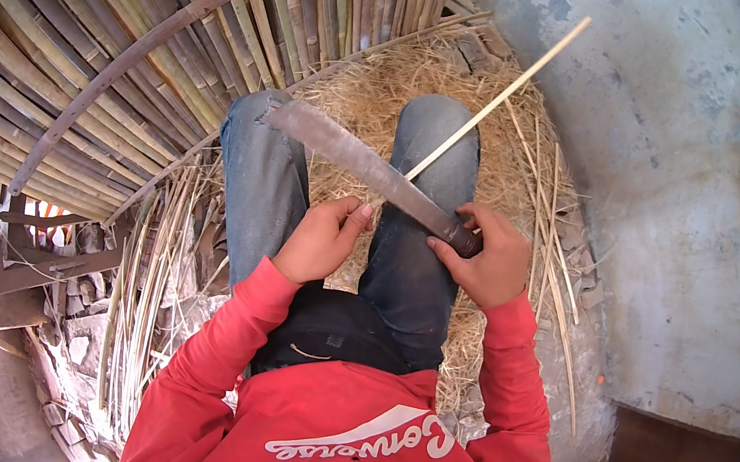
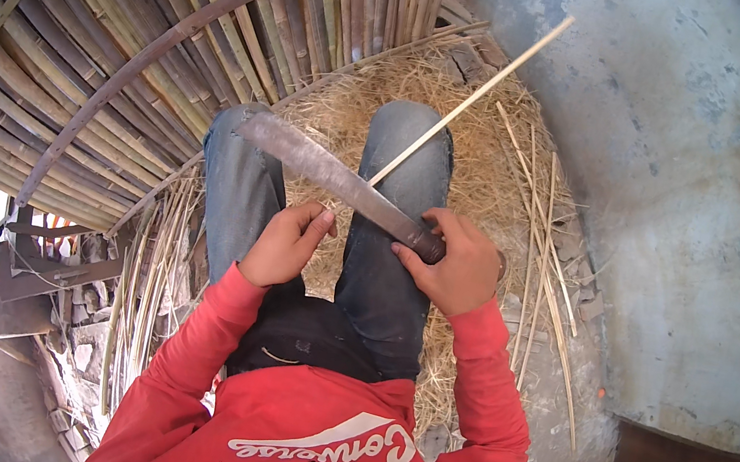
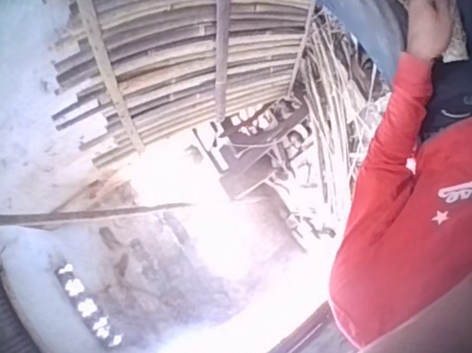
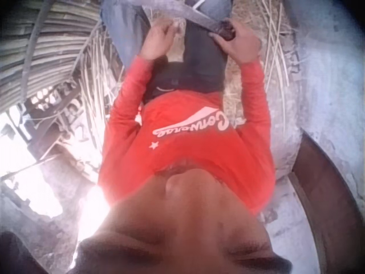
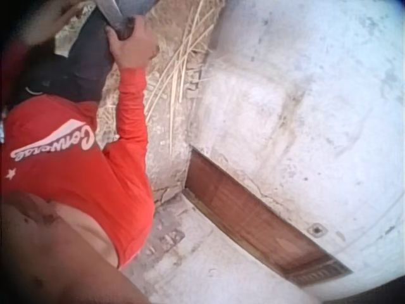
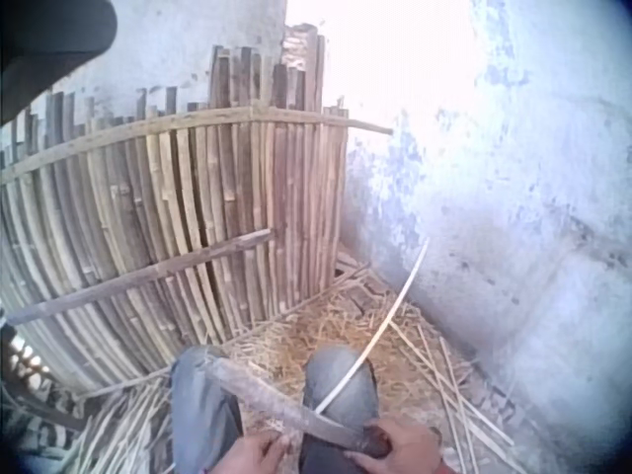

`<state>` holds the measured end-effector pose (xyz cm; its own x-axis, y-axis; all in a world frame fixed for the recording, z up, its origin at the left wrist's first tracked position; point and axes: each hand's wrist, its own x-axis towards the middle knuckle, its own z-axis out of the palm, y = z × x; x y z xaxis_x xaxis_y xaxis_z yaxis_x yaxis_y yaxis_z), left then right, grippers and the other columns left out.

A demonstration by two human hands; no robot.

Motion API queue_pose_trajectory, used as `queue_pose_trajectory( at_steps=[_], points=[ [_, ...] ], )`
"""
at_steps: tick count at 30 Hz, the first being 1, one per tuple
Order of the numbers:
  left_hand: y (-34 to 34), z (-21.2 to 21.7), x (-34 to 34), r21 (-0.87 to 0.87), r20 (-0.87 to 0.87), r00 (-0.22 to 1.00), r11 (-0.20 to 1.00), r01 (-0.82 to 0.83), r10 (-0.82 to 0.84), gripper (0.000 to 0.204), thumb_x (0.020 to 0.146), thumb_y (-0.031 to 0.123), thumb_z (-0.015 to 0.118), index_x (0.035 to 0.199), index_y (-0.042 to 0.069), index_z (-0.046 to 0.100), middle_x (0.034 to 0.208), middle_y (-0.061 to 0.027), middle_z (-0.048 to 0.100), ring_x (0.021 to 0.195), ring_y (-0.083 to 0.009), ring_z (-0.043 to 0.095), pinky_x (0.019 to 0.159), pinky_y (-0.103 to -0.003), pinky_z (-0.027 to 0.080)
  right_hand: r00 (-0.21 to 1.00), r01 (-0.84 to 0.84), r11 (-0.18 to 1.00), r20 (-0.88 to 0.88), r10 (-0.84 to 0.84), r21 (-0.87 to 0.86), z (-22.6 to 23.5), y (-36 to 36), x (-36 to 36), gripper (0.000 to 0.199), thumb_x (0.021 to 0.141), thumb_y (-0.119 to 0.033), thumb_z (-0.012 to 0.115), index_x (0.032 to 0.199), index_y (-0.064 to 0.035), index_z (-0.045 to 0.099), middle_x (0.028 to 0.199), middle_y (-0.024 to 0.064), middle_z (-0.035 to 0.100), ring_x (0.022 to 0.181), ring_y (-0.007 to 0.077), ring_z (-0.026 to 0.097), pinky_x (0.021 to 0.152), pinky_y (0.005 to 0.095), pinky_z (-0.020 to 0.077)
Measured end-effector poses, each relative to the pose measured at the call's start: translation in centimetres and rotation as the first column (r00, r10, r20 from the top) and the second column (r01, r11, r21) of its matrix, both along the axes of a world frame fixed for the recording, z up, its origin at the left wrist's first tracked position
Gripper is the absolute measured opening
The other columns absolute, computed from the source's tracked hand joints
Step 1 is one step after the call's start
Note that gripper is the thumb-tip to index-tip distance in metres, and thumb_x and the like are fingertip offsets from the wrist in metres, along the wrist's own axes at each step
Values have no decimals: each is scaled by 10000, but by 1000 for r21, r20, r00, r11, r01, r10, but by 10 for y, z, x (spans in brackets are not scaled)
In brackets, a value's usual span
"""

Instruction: The person uses a large blade to shave and smooth a thin bamboo strip while sitting on the floor. They repeatedly slide the blade along the length of the bamboo strip to remove outer layers.

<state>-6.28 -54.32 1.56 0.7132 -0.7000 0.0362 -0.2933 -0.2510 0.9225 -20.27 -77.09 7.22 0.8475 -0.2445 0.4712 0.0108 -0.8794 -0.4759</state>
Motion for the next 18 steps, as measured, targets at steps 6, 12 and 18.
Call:
queue_pose_trajectory(
  at_steps=[6, 12, 18],
  points=[
    [11, 3, 1, -37, -577, 809, 993, 110, -111, 424, 1127, 367, 475, 881, 41, 588, 605, 31, 439, 535, -87, 415, 519, -284, 345, 894, 76, 987, -428, -130, -142, -4, 1, -5, 646, 819, -669, 769, 1015, -83, 580, 681, 161, 662, 637, 370, 703, 572, 469, 537],
    [48, 4, -4, 57, -330, 941, 993, 106, -81, 443, 1122, 375, 490, 858, 34, 590, 632, 23, 472, 588, -81, 430, 551, -296, 375, 927, 91, 977, -342, -154, -192, -11, -23, 11, 677, 853, -759, 671, 918, -86, 633, 644, 170, 651, 642, 410, 692, 581, 493, 532],
    [67, 16, -6, 94, -414, 908, 989, 113, -64, 415, 1115, 348, 525, 847, 36, 583, 636, 29, 465, 588, -75, 424, 547, -294, 368, 858, 350, 927, -443, -259, 136, -10, -55, 32, 674, 888, -736, 651, 871, -64, 711, 680, 168, 668, 715, 392, 707, 652, 509, 528]
  ],
)
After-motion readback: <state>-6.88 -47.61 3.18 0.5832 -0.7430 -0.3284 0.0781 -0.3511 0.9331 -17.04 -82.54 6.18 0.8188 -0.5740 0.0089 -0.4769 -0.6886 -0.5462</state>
